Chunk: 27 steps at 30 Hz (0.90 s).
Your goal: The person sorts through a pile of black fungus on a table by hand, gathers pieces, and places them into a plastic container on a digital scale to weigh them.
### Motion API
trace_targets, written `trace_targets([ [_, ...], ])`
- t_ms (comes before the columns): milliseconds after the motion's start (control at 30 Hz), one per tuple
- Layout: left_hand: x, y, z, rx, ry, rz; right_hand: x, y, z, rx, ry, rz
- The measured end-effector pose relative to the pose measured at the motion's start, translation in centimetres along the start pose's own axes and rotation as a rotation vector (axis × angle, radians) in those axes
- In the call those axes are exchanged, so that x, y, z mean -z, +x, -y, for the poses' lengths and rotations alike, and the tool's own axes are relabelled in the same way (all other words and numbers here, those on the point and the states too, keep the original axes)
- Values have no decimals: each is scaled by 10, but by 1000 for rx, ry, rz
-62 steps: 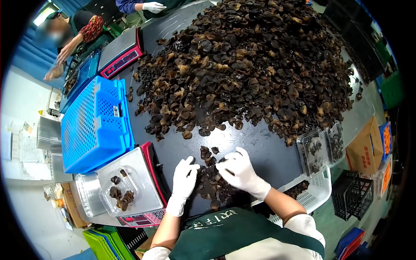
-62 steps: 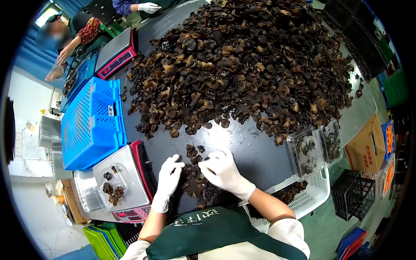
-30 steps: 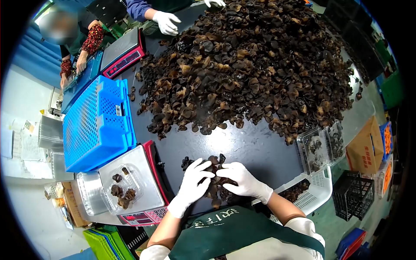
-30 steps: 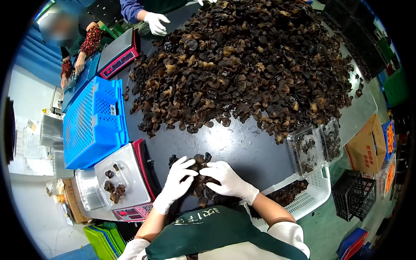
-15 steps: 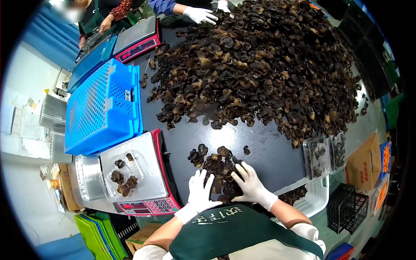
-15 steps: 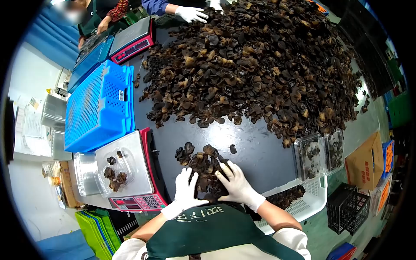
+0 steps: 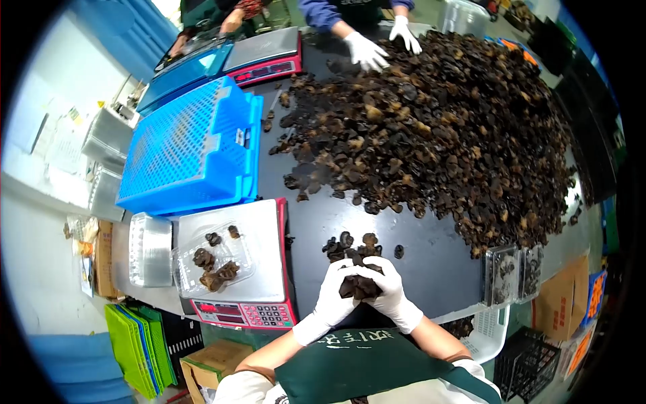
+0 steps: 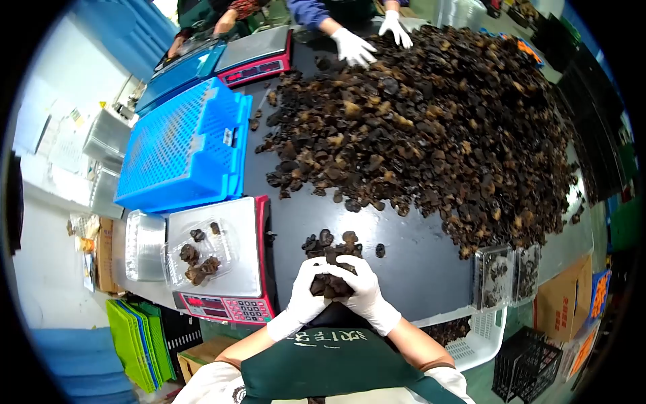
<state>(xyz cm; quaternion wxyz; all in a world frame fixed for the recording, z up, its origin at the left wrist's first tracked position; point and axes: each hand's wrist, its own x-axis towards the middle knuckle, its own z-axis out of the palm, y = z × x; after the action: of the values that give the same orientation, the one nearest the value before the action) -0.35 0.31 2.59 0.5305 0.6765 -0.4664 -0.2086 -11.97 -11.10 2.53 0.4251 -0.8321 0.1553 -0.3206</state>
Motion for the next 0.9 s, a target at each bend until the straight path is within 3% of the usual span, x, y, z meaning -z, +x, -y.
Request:
trace_targets([
  [67,22,5,-16,33,-54,-91,-5,27,17,90,53,34],
  [167,74,8,-36,69,117,-179,-28,68,45,184,105,130],
  [333,178,-4,-30,178,269,-367,-114,130,87,181,273,390],
  [400,214,-14,-4,274,3,-464,-158,146,93,253,348,412],
  [433,238,-20,17,325,66,-479,-170,153,99,266,318,409],
  [467,253,-17,12,230,170,-432,-180,158,104,278,290,407],
  [533,276,-16,15,238,103,-375,-194,163,106,292,265,394],
  [567,286,-19,24,233,313,-324,-198,166,104,303,154,473],
  [600,293,-19,33,178,338,-296,-202,168,101,314,43,551],
  [667,305,-25,47,3,740,-227,-207,166,91,316,-9,534],
  [733,299,-25,52,86,478,-266,-197,166,94,297,-62,529],
  [900,266,-16,54,47,438,-253,-170,160,69,237,67,582],
])
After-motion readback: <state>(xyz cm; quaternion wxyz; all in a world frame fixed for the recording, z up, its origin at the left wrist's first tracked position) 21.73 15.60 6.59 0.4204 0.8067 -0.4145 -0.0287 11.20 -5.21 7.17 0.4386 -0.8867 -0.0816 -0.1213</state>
